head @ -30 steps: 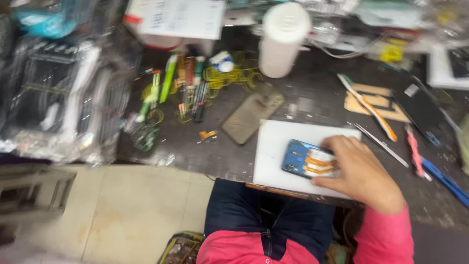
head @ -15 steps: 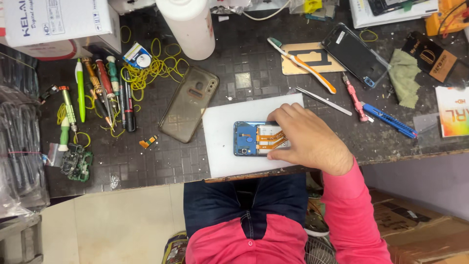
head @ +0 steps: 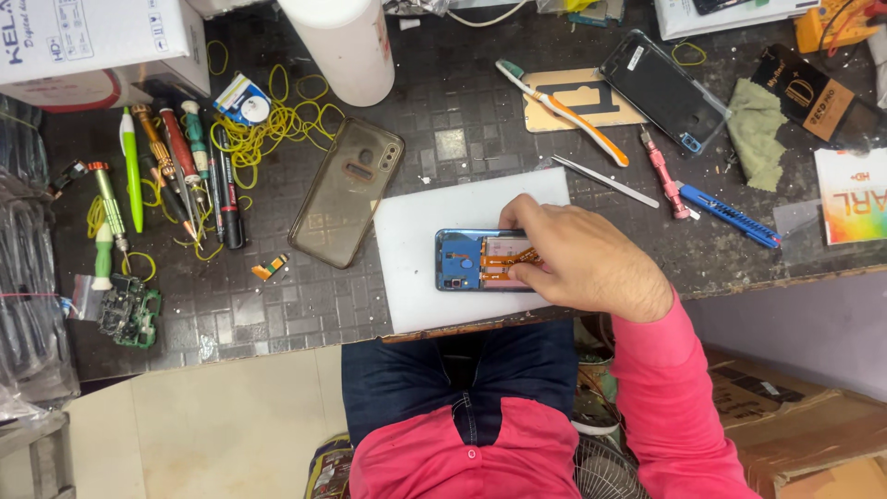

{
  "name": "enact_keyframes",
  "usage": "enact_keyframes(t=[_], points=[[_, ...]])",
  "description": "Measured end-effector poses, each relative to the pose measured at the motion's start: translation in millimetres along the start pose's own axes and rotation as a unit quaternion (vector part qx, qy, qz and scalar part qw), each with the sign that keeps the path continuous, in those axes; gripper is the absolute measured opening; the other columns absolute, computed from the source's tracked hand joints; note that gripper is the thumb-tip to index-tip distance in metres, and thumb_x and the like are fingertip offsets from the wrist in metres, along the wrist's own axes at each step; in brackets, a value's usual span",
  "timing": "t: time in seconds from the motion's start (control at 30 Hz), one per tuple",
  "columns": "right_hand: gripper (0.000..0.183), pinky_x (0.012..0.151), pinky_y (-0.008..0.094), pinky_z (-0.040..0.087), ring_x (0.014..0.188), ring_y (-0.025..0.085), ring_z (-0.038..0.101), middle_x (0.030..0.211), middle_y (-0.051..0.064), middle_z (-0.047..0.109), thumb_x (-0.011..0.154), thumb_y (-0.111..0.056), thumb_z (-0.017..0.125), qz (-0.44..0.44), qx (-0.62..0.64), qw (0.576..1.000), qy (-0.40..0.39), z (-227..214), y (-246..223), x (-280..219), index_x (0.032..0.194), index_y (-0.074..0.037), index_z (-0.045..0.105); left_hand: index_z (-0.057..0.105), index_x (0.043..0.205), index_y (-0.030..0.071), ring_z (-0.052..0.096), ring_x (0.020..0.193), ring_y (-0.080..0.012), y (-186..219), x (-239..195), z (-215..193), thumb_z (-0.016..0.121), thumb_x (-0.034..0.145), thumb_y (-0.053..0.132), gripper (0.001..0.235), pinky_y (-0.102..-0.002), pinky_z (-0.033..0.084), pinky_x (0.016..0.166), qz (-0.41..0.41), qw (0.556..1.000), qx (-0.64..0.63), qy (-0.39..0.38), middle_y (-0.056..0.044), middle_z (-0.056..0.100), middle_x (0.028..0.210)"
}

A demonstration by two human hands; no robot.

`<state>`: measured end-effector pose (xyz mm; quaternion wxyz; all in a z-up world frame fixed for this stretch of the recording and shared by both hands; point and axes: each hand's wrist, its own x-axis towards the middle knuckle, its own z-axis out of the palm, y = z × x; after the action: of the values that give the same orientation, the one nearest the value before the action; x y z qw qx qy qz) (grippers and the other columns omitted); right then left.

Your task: The person disassembles a smartphone by unscrewing screws and prying open the back cover. They remove the battery and then apply adhesive to the back cover before placing it back on the phone.

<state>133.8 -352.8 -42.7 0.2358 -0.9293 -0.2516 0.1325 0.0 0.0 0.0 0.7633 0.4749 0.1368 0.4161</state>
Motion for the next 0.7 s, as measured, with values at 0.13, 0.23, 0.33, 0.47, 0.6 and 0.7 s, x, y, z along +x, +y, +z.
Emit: enact_keyframes(t=[0.13, 0.23, 0.33, 0.47, 0.6, 0.7], points=[[0.055, 0.077, 0.046, 0.054, 0.095, 0.042, 0.069, 0.103, 0.026, 0.070, 0.082, -0.021, 0.077, 0.028, 0.053, 0.998, 0.008, -4.4, 0.1, -2.5, 0.122, -0.004, 0.045, 0.047, 0.121, 0.006, 0.056, 0.081, -0.0205, -0.2, -6.7, 0.6, 0.058, 0.099, 0.017, 0.027, -0.037, 0.048, 0.067, -0.026, 1.000, -0.011, -0.010, -0.011, 0.057, 0.096], [0.056, 0.080, 0.041, 0.054, 0.098, 0.032, 0.069, 0.112, 0.024, 0.070, 0.086, -0.018, 0.076, 0.021, 0.174, 0.983, 0.054, -2.1, 0.9, -5.8, 0.126, -0.003, 0.041, 0.048, 0.120, 0.006, 0.056, 0.079, -0.0206, 8.5, -4.7, -0.8, 0.056, 0.099, 0.017, 0.025, -0.037, 0.048, 0.065, -0.078, 0.996, -0.032, -0.034, -0.011, 0.057, 0.094], [0.050, 0.084, 0.033, 0.052, 0.103, 0.018, 0.062, 0.118, 0.019, 0.068, 0.094, -0.010, 0.068, 0.016, 0.384, 0.918, 0.094, 4.2, 0.2, -8.1, 0.132, -0.003, 0.037, 0.048, 0.118, 0.006, 0.056, 0.078, -0.0207, -36.4, -31.5, 17.8, 0.055, 0.100, 0.016, 0.022, -0.037, 0.047, 0.064, -0.196, 0.975, -0.068, -0.080, -0.011, 0.057, 0.092], [0.041, 0.090, 0.026, 0.051, 0.103, 0.011, 0.060, 0.122, 0.012, 0.064, 0.103, -0.009, 0.059, 0.039, 0.572, 0.807, 0.141, 9.6, 0.8, -13.7, 0.136, -0.004, 0.035, 0.052, 0.108, 0.001, 0.056, 0.074, -0.0188, -115.7, -83.2, 54.5, 0.059, 0.104, 0.012, 0.013, -0.035, 0.048, 0.064, -0.343, 0.916, -0.109, -0.177, -0.011, 0.059, 0.091], [0.045, 0.084, 0.029, 0.049, 0.099, 0.013, 0.058, 0.120, 0.010, 0.060, 0.104, -0.023, 0.061, 0.030, 0.601, 0.778, 0.179, 20.5, -6.5, -27.2, 0.136, -0.005, 0.035, 0.056, 0.122, 0.004, 0.061, 0.074, -0.0138, -142.7, -108.3, 87.3, 0.064, 0.096, 0.014, 0.030, -0.030, 0.051, 0.064, -0.467, 0.854, -0.094, -0.210, -0.004, 0.062, 0.089], [0.059, 0.092, 0.028, 0.046, 0.103, 0.013, 0.053, 0.116, 0.008, 0.055, 0.101, -0.036, 0.067, 0.007, 0.638, 0.750, 0.176, 36.7, -12.8, -35.2, 0.138, -0.005, 0.034, 0.058, 0.132, 0.002, 0.059, 0.071, -0.0102, -148.1, -107.5, 105.1, 0.070, 0.094, 0.017, 0.043, -0.026, 0.048, 0.061, -0.466, 0.845, -0.062, -0.257, -0.002, 0.061, 0.087]])
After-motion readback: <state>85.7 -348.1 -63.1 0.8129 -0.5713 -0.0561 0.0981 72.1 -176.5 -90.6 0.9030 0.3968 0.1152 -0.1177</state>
